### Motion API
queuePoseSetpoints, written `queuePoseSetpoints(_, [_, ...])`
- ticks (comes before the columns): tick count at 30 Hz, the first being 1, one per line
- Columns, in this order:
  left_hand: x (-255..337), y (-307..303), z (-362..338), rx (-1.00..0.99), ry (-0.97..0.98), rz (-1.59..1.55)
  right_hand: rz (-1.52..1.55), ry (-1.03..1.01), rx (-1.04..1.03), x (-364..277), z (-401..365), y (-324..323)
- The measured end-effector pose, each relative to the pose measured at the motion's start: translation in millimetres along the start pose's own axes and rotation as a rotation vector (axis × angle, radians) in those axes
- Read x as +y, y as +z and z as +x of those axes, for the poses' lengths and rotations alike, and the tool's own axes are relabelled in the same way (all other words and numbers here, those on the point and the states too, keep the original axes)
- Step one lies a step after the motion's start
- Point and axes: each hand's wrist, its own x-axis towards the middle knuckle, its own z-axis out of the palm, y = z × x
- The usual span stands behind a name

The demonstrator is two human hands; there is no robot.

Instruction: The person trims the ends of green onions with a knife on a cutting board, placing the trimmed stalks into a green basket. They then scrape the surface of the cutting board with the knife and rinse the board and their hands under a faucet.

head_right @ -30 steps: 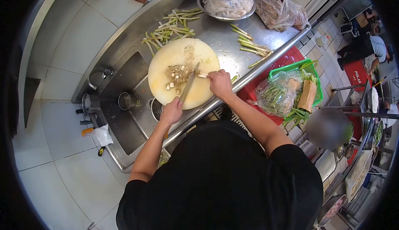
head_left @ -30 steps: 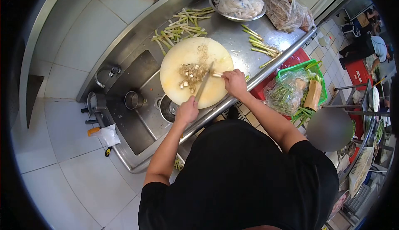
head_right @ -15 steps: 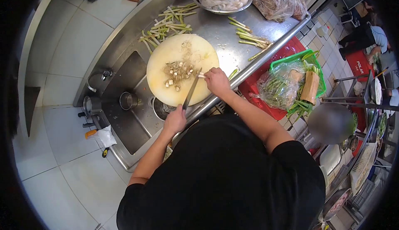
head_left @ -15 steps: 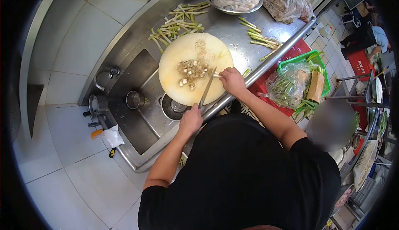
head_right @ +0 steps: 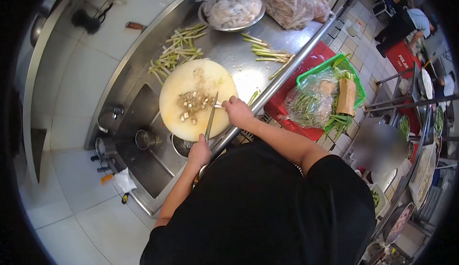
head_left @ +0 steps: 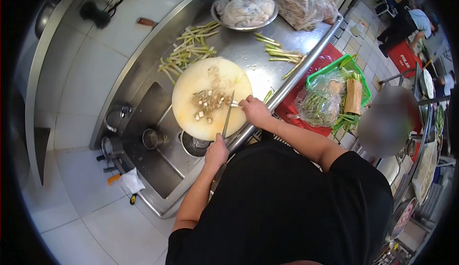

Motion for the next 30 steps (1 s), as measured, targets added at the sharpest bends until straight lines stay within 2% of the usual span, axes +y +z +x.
queuePoseSetpoints(1, [2, -1, 6, 0.028, 0.015, -0.013, -0.001, 0.011, 0.017, -1, -1, -4])
queuePoseSetpoints(3, [2, -5, 14, 0.010, 0.032, 0.002, 0.043, 0.068, -0.078, -5, -5, -6])
queuePoseSetpoints(5, [-1, -9, 23, 0.045, 0.034, -0.004, 0.220, 0.010, 0.014, 7, -9, 0])
queuePoseSetpoints(8, [-18, 0, 33, 0.076, 0.057, -0.040, 0.407, 0.246, -0.045, 11, 13, -17])
queuePoseSetpoints(9, [-18, 0, 34, 0.068, 0.047, -0.070, 0.420, 0.250, -0.032, 10, 26, -27])
queuePoseSetpoints(11, [-18, 0, 33, 0.072, 0.045, -0.040, 0.470, 0.205, 0.036, -2, 60, -57])
queuePoseSetpoints(13, [-17, 1, 32, 0.071, 0.044, -0.014, 0.509, 0.033, 0.150, -18, 105, -74])
queuePoseSetpoints(15, [-16, 3, 30, 0.117, 0.083, -0.010, 0.625, -0.091, 0.471, -50, 139, -92])
queuePoseSetpoints(18, [-15, 5, 29, 0.121, 0.080, 0.028, 0.510, -0.096, 0.528, -31, 183, -91])
queuePoseSetpoints(20, [-12, 6, 29, 0.136, 0.067, 0.036, 0.291, -0.211, 0.266, 22, 203, -80])
queuePoseSetpoints(22, [-4, 2, 24, 0.104, 0.009, 0.070, -0.102, 0.028, 0.265, 103, 196, -51])
queuePoseSetpoints(23, [-1, 0, 21, 0.123, -0.022, 0.055, -0.464, 0.206, 0.225, 129, 180, -52])
queuePoseSetpoints(25, [4, 0, 19, 0.106, -0.027, 0.079, -0.567, 0.503, -0.144, 189, 163, -67])
queuePoseSetpoints(26, [0, 4, 21, 0.114, -0.030, 0.080, -0.785, 0.423, 0.036, 215, 149, -58])
queuePoseSetpoints(28, [-1, 4, 22, 0.124, -0.035, 0.071, -0.729, 0.246, -0.120, 220, 141, -86])
queuePoseSetpoints(30, [-1, 5, 22, 0.117, -0.028, 0.063, -0.780, 0.163, -0.171, 222, 139, -88])
